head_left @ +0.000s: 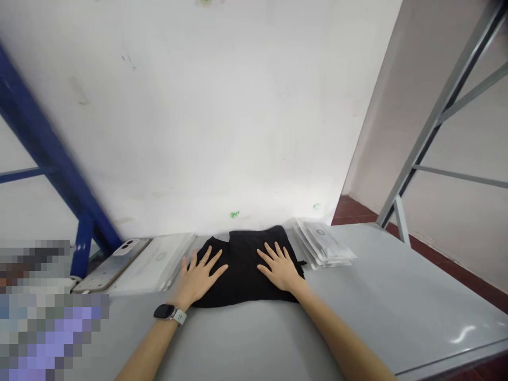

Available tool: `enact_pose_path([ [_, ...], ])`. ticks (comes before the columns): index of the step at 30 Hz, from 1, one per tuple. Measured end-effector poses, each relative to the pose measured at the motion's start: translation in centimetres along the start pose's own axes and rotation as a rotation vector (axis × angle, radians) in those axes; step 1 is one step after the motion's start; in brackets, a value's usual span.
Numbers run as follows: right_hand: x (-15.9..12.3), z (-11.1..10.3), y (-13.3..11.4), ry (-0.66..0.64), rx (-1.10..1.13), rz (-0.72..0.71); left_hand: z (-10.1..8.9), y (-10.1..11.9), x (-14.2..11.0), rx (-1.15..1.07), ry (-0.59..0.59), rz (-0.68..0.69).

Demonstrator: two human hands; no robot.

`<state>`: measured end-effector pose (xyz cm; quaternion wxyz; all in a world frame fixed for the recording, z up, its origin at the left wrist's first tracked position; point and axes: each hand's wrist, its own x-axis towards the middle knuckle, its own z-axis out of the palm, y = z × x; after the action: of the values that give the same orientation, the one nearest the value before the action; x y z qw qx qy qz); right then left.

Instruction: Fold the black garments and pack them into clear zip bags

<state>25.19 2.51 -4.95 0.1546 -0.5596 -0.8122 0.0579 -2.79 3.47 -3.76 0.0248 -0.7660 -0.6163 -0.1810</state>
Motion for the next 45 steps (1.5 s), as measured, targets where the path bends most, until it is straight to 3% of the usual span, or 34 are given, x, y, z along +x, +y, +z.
enact_pose_path([
  [5, -0.1, -0.1, -0.3, 0.034, -0.009, -0.003, -1.2, 2.5, -0.4, 0.095, -0.068, 0.052],
  [10, -0.3, -2.4, -0.3, 0.357, -0.066, 0.046, -0.9, 3.1, -0.7, 0.004, -0.228, 0.041],
  [14, -0.7, -4.7, 2.0, 0.543, -0.187, 0.297, -0.8, 2.9, -0.6, -0.009, -0.255, 0.035],
  [18, -1.4, -6.0, 5.0, 0.466, -0.334, 0.55, -1.0, 3.1, -0.5, 0.014, -0.284, 0.028],
  [22, -1.9, -6.5, 6.0, 0.415, -0.382, 0.587, -1.0, 3.0, -0.5, 0.02, -0.279, 0.031],
  [27, -1.9, -7.3, 5.9, 0.572, -0.345, 0.61, -0.2, 2.4, -0.5, 0.023, -0.176, 0.102],
  [31, -1.9, -7.8, 4.6, 0.786, -0.265, 0.433, -0.4, 2.7, -0.3, 0.051, 0.038, 0.184],
  [33, -1.7, -7.3, 3.2, 0.828, -0.21, 0.201, -1.2, 3.3, -0.2, 0.085, 0.207, 0.221],
  [36, -1.3, -5.2, 0.2, 0.708, -0.116, -0.246, -2.6, 4.0, -0.2, 0.127, 0.4, 0.244],
  [38, -1.0, -3.5, -1.7, 0.557, -0.087, -0.47, -3.0, 3.9, -0.2, 0.144, 0.39, 0.293],
  [40, -0.9, -2.3, -3.0, 0.42, -0.093, -0.572, -2.8, 3.4, -0.3, 0.151, 0.273, 0.37],
  [43, -1.3, -2.2, -3.4, 0.31, -0.123, -0.531, -2.0, 2.4, -0.4, 0.115, 0.1, 0.394],
  [45, -1.7, -3.2, -2.9, 0.292, -0.148, -0.445, -1.7, 2.2, -0.4, 0.089, 0.072, 0.352],
])
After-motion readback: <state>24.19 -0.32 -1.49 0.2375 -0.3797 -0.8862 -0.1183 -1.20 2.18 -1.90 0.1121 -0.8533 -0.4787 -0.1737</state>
